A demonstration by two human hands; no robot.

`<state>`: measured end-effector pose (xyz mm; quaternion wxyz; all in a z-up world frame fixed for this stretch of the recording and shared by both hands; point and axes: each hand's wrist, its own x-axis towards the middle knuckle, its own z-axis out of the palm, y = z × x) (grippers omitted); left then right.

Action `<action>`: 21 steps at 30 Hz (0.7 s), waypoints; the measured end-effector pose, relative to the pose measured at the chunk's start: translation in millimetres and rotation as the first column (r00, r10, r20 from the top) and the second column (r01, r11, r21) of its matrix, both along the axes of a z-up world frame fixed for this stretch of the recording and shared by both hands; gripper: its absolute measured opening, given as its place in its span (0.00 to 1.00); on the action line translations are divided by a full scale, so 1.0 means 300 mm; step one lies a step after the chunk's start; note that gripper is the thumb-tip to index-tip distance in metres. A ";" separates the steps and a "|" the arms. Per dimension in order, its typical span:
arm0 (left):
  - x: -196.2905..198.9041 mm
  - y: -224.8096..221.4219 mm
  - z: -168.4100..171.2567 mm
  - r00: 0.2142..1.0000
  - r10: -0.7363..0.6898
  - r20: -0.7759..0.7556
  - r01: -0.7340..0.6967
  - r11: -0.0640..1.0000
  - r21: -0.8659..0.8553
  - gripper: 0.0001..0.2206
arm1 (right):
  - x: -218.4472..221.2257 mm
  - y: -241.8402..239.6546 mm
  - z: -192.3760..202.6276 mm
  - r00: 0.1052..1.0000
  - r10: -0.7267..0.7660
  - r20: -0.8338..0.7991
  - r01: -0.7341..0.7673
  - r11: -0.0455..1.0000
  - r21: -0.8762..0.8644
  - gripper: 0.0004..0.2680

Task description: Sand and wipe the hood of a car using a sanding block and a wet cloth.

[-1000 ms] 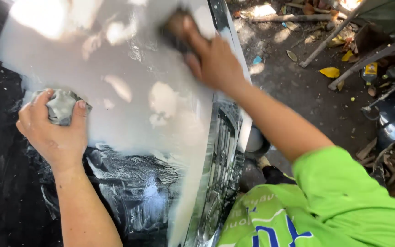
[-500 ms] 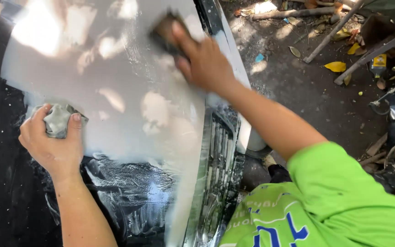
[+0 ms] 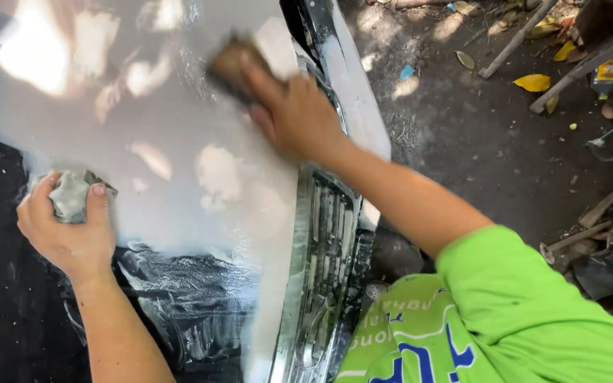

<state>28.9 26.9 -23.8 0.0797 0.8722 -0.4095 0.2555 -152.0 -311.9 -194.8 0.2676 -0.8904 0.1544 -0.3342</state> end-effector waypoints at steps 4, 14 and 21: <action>-0.019 0.003 0.002 0.999 0.029 0.025 -0.029 1.000 0.009 0.21 | 0.124 -0.082 -0.018 0.988 -0.143 -0.053 0.148 0.985 0.088 0.27; -0.034 -0.029 0.012 0.999 0.032 0.004 -0.032 0.999 -0.011 0.20 | -0.139 0.074 0.011 0.996 0.059 -0.060 -0.048 0.984 0.171 0.30; -0.026 -0.042 0.009 0.998 0.023 0.055 -0.021 0.999 -0.026 0.22 | 0.028 -0.046 -0.012 0.970 -0.222 0.103 0.209 0.971 0.117 0.30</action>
